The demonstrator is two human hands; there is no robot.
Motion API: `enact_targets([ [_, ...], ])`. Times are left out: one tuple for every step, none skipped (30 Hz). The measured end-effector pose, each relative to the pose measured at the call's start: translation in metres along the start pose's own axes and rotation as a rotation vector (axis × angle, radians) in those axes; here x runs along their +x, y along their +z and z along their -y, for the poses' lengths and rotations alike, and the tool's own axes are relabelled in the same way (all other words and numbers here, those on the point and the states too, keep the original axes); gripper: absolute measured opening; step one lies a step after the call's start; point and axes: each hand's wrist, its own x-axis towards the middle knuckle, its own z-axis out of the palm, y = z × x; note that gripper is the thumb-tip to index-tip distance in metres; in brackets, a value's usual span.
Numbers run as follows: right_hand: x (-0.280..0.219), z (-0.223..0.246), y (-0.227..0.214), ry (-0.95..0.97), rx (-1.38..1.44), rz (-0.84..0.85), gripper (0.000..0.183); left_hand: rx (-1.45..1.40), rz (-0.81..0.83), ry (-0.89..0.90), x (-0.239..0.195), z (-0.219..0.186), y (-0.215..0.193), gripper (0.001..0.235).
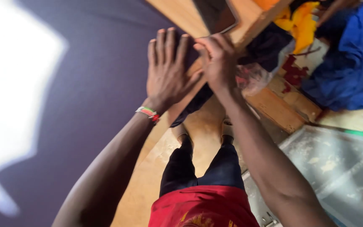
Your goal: Smoothing and laying out fabric on a cutting table
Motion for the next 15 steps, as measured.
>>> enact_targets([
  [-0.002, 0.000, -0.003, 0.019, -0.019, -0.015, 0.009, -0.008, 0.007, 0.029, 0.000, 0.001, -0.003, 0.087],
  [-0.004, -0.001, -0.006, 0.057, 0.002, 0.000, 0.013, 0.006, 0.023, 0.030, 0.001, 0.002, -0.005, 0.090],
  [-0.008, -0.004, -0.011, 0.099, 0.020, 0.016, 0.017, 0.015, 0.042, 0.033, 0.003, 0.001, -0.005, 0.094],
  [-0.013, -0.003, -0.021, 0.123, -0.001, 0.002, 0.017, 0.003, 0.051, 0.064, 0.003, -0.002, -0.008, 0.094],
  [-0.018, -0.003, -0.032, 0.120, 0.081, -0.016, 0.008, 0.010, 0.064, 0.041, 0.005, -0.005, -0.011, 0.098],
  [-0.022, -0.004, -0.042, 0.115, 0.163, -0.035, 0.006, 0.018, 0.077, 0.019, 0.007, -0.007, -0.014, 0.102],
  [-0.034, -0.009, -0.057, 0.128, 0.146, -0.049, 0.006, 0.010, 0.080, 0.043, 0.007, -0.011, -0.017, 0.102],
  [-0.046, -0.015, -0.071, 0.186, 0.182, -0.061, 0.009, 0.005, 0.121, 0.019, 0.007, -0.015, -0.020, 0.102],
  [-0.056, -0.024, -0.082, 0.239, 0.218, -0.074, 0.012, 0.000, 0.157, -0.007, 0.011, -0.016, -0.022, 0.103],
  [-0.081, -0.042, -0.095, 0.246, 0.201, -0.089, 0.012, -0.007, 0.156, 0.017, 0.006, -0.022, -0.020, 0.103],
  [-0.098, -0.068, -0.101, 0.303, 0.225, -0.049, 0.011, 0.050, 0.078, 0.065, 0.008, -0.022, -0.017, 0.101],
  [-0.116, -0.094, -0.106, 0.359, 0.250, -0.007, 0.010, 0.107, -0.002, 0.112, 0.010, -0.022, -0.012, 0.099],
  [-0.139, -0.121, -0.115, 0.341, 0.246, -0.028, 0.010, 0.117, -0.024, 0.125, 0.015, -0.022, -0.014, 0.099],
  [-0.164, -0.150, -0.122, 0.493, 0.218, 0.091, 0.007, 0.147, 0.005, 0.125, 0.017, -0.021, -0.014, 0.099],
  [-0.200, -0.170, -0.135, 0.670, 0.180, 0.225, 0.013, 0.157, 0.057, 0.128, 0.013, -0.023, -0.011, 0.100],
])
